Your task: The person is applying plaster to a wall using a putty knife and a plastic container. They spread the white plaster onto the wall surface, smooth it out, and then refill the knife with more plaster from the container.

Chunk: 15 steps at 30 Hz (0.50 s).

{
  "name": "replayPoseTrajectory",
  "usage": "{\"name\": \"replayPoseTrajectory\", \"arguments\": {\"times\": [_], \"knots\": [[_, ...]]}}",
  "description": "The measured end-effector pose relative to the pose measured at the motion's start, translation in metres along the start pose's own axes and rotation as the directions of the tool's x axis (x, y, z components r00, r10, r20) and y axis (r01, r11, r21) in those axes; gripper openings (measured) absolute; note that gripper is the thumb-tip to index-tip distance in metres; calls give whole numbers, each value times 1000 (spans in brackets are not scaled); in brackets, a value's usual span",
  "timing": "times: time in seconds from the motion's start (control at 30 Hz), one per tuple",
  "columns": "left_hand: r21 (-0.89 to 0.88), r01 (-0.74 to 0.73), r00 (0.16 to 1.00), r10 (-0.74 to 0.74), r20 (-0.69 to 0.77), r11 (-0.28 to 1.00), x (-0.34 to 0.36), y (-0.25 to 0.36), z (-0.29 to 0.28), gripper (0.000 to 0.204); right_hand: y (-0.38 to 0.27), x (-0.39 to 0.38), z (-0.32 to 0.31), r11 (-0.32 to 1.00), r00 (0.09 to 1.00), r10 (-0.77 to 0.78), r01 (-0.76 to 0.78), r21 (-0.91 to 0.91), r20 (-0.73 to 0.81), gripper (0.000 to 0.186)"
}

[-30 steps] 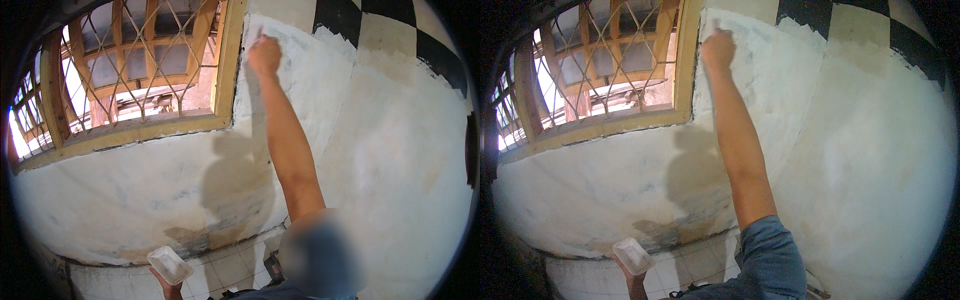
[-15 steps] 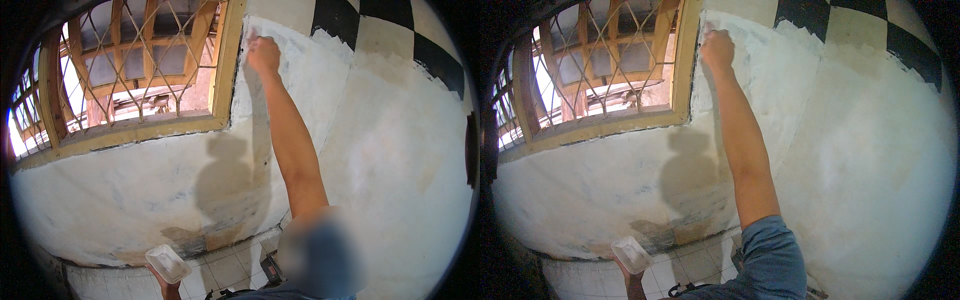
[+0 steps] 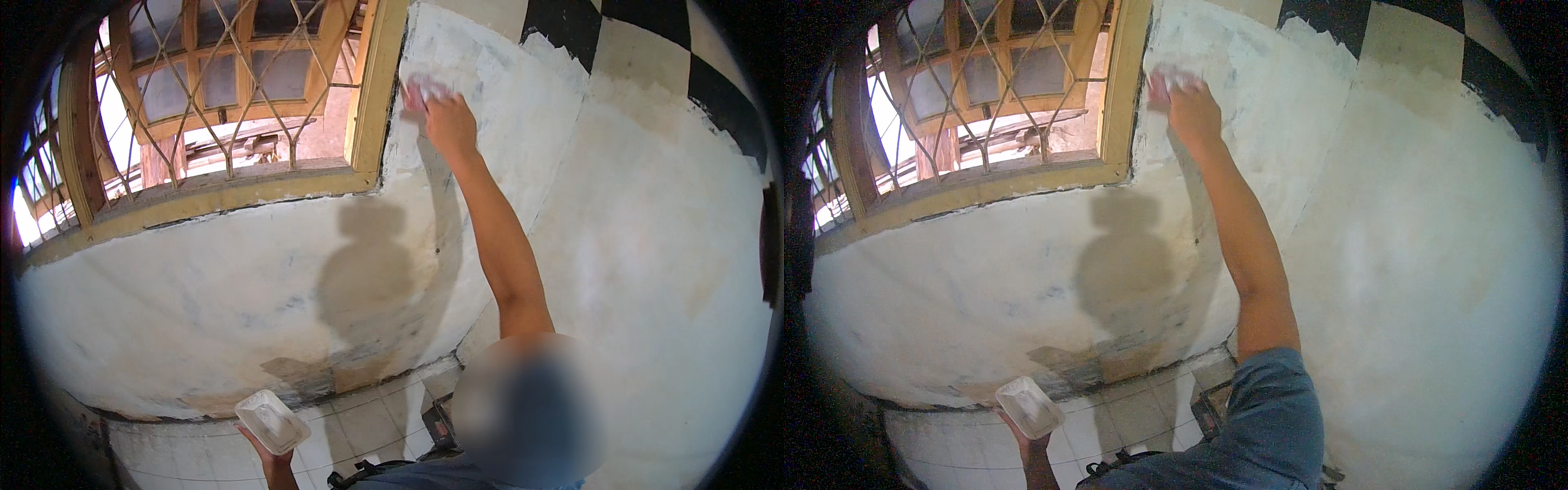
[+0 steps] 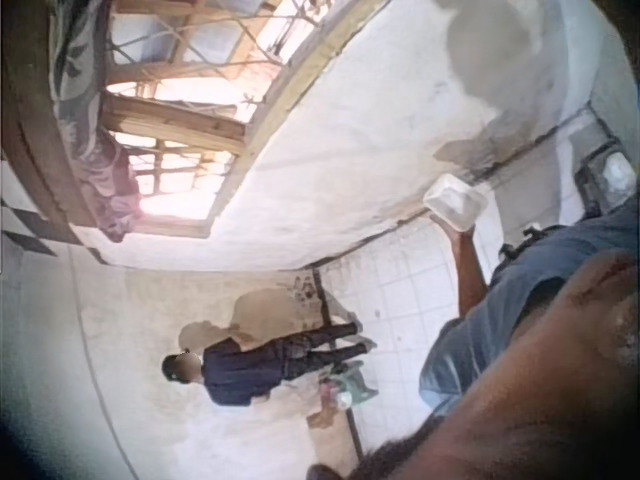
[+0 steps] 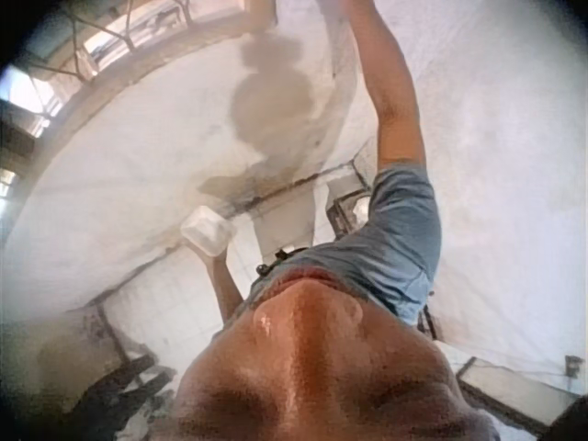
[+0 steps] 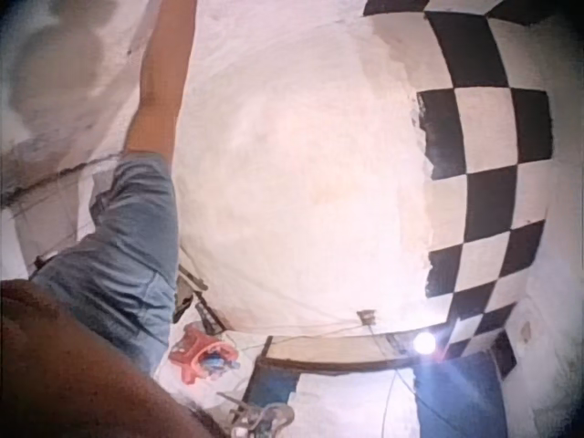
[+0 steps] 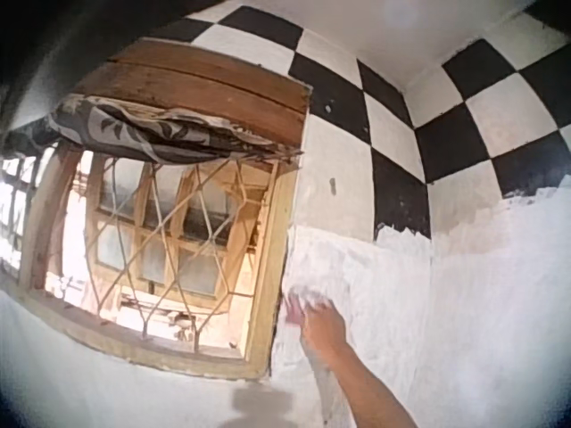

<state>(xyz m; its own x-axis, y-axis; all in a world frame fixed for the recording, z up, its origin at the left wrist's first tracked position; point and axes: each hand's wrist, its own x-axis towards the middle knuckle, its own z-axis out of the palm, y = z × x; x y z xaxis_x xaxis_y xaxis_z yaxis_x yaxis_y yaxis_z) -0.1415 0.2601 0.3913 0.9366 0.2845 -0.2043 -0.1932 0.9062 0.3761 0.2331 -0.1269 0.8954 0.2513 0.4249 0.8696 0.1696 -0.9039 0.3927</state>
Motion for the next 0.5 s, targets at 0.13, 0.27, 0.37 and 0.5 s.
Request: {"name": "replayPoseTrajectory", "arguments": {"times": [0.13, 0.27, 0.37, 0.5], "knots": [[19, -48, 994, 46, 95, 999, 1, 3, 11, 86, 18, -12, -49, 961, 959, 270, -263, 88, -81, 17], [-12, -37, 998, 38, 53, 999, -5, 8, 38, 86, 76, 64, -62, 951, 918, 310, -301, 74, -247, 19], [7, -24, 998, 24, 53, 1000, -3, 10, 29, 87, 74, 91, -66, 973, 908, 230, -213, 86, -351, 19], [97, -41, 999, 42, -8, 994, -18, -1, 46, 86, 33, 53, -29, 953, 970, 239, -227, 200, -38, 21]]}}
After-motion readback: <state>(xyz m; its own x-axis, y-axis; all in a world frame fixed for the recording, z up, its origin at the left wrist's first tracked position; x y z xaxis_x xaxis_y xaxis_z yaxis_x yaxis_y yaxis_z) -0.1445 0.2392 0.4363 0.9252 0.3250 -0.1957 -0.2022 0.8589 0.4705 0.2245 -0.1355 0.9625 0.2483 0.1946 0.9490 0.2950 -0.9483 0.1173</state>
